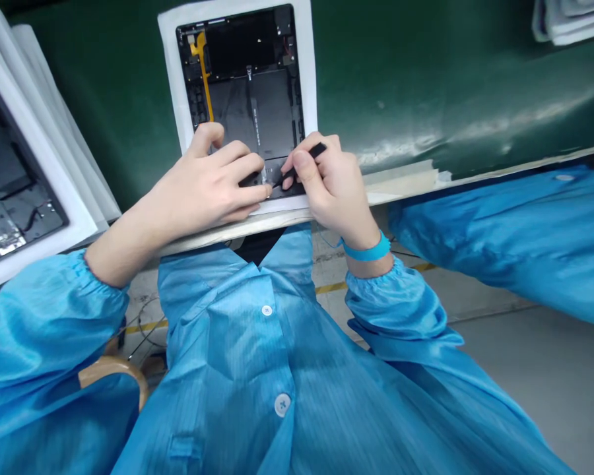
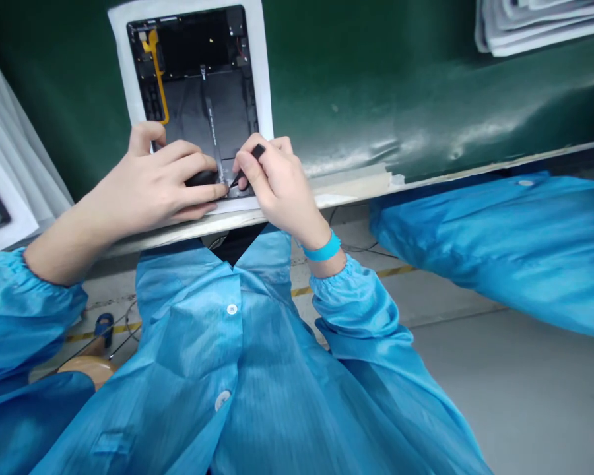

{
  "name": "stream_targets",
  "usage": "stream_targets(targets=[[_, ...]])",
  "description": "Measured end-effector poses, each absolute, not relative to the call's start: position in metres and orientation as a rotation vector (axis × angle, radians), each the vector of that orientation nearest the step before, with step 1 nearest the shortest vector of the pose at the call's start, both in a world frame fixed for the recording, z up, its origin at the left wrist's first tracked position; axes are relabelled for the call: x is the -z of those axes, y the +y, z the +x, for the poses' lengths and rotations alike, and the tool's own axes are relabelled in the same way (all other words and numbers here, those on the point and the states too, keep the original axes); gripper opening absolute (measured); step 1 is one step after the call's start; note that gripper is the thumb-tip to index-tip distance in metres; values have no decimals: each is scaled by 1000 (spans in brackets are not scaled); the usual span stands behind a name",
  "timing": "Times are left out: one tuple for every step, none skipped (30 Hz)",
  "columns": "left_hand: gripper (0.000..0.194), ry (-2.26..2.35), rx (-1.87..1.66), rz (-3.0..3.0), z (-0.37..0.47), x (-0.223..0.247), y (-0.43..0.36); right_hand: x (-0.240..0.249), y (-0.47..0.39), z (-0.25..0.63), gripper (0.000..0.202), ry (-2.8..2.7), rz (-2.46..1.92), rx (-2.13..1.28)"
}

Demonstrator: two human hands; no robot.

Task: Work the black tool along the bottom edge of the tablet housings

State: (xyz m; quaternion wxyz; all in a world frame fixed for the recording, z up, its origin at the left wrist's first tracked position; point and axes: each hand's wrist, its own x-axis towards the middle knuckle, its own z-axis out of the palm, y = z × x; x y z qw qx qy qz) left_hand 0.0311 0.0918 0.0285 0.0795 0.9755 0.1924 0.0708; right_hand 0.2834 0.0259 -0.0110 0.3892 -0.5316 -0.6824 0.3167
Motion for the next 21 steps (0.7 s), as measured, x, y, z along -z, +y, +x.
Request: stream_targets(targets=[[30,573,-201,2886,31,-30,94,10,26,283,53,-1736,-1356,-805],[30,571,-191,2856,32,-32,95,10,26,283,53,-1738,-1360,-805],[31,569,-181,2834,32,-34,96,10,26,283,54,-1739,-1362,-804],[33,568,-171,2814,32,-36,98,10,26,283,55,-1743,-1363,-803],[34,572,-165,2796,32,-37,98,10,26,283,55,-1746,-1365,-801],[36,579,-163,2776,32,-39,99,11,26,283,56,-1750,-1366,-799],[37,589,-165,2754,32,-39,100,11,27,282,57,-1753,-1365,-794],[38,596,-162,2735,32,-40,100,11,27,282,58,-1759,-1365,-790],[38,597,-159,2720,32,-40,100,12,27,282,58,-1764,-1367,-786],[38,593,-152,2714,32,-40,100,11,27,282,59,-1767,-1372,-783],[39,584,-142,2719,32,-39,100,11,27,281,60,-1772,-1378,-784],[40,573,-136,2732,32,-38,101,10,27,281,60,-1776,-1387,-787],[41,557,-135,2747,31,-36,101,9,27,281,60,-1780,-1399,-792],[41,538,-143,2761,30,-35,102,7,27,281,60,-1784,-1410,-797],[40,521,-156,2770,30,-33,103,6,27,281,59,-1786,-1420,-800],[39,508,-166,2778,29,-32,104,6,26,281,59,-1790,-1427,-801],[38,498,-173,2791,28,-31,105,5,26,281,59,-1795,-1430,-799],[38,492,-175,2813,28,-30,105,5,26,281,59,-1802,-1429,-794],[38,484,-164,2851,27,-30,105,5,27,281,59,-1814,-1423,-787],[38,475,-151,2902,27,-31,105,6,27,281,59,-1826,-1417,-779],[38,461,-143,2961,27,-31,105,7,27,281,60,-1837,-1413,-769]])
